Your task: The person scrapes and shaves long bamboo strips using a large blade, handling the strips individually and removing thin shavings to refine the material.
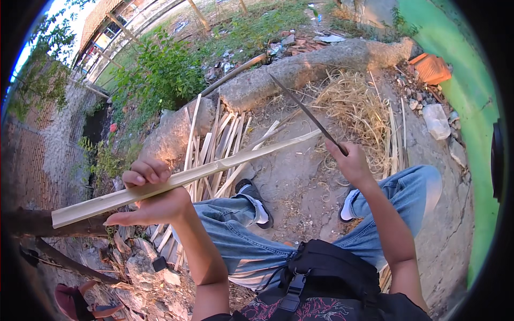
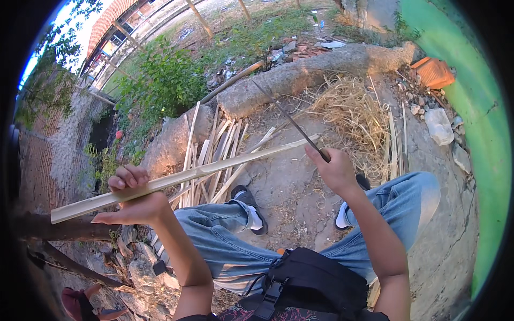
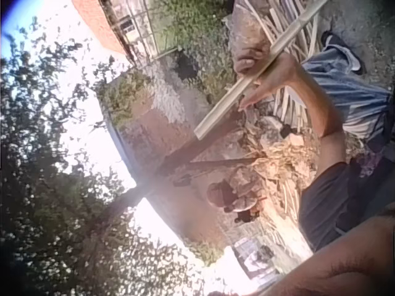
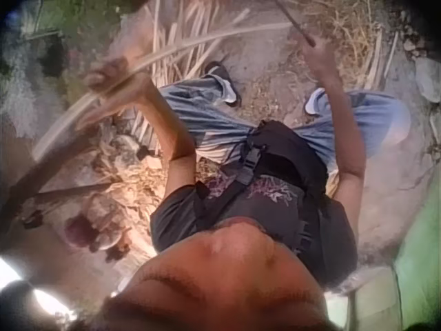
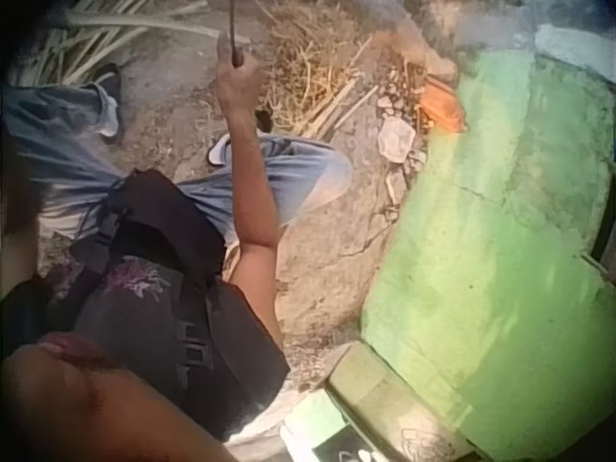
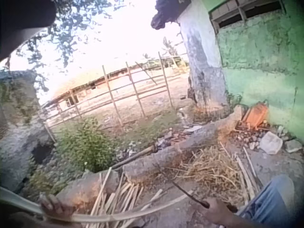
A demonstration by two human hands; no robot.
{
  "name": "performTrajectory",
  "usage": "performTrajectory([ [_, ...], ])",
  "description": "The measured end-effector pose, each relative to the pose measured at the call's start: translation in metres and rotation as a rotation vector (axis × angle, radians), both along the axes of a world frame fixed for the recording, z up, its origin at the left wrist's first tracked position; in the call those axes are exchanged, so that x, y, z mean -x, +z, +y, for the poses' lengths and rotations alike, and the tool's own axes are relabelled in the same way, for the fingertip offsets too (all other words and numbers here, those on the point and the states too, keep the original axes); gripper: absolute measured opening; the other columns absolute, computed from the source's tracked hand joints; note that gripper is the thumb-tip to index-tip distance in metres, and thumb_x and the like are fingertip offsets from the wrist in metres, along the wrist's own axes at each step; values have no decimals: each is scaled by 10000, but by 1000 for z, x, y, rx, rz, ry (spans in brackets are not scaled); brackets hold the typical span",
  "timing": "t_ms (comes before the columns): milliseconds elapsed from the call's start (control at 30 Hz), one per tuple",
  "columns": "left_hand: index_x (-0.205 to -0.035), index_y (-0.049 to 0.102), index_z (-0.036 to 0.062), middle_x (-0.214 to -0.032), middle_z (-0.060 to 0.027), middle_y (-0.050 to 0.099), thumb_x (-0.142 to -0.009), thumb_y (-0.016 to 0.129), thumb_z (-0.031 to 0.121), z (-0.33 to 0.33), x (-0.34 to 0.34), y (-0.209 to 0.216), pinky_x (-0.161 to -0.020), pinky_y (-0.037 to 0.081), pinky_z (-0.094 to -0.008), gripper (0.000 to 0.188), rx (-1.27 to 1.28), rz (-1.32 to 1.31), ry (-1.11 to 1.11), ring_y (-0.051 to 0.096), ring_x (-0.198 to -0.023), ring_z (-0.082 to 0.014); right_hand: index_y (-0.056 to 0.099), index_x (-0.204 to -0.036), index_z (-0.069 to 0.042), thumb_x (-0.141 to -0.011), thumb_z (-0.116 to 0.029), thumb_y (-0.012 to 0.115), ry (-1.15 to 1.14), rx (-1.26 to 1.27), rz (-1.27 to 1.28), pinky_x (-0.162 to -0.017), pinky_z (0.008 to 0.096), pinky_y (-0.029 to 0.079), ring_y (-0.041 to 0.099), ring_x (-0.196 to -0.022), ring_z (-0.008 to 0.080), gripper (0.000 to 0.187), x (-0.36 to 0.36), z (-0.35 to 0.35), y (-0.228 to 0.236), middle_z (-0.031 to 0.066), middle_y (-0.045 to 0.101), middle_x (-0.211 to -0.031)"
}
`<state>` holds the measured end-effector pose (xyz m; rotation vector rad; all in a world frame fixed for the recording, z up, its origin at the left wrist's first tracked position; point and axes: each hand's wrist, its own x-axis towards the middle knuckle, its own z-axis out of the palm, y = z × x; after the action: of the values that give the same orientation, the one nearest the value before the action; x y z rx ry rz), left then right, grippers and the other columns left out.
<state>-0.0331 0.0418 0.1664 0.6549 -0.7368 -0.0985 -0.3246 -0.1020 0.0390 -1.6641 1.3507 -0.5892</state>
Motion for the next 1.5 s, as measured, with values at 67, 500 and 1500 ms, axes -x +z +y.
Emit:
performTrajectory([
  [67, -645, 388, 116, -569, -11, 320, -810, 278, 807, 3, 5, 0, -451, 231, -255, 719, -5, 0, 87, 314, -507, -122, 503, -591, -33, -861, -521, 606, -23, 3, -77, -480, 334, 300, 362, -502, 119, 567, 2, -1, -9, 5, 385, -506],
  [500, -675, 458, 118, -509, 11, 393, -871, 348, 719, 15, 52, 14, -467, 356, -264, 642, -9, -275, -582, 390, -424, -110, 543, -647, 15, -779, -315, 661, 145, -13, 61, -509, 362, 385, 475, -518, 197, 375, -2, 26, -42, 128, 522, -549],
  [1500, -907, 399, 96, -608, 29, 296, -963, 443, 440, 84, 126, 75, -351, 275, -266, 352, 95, -436, 377, 282, -491, -94, 591, -660, 12, -808, -340, 659, 312, -99, 2, -484, 393, 398, 529, -463, 298, 388, 6, 95, -32, 147, 529, -506],
])
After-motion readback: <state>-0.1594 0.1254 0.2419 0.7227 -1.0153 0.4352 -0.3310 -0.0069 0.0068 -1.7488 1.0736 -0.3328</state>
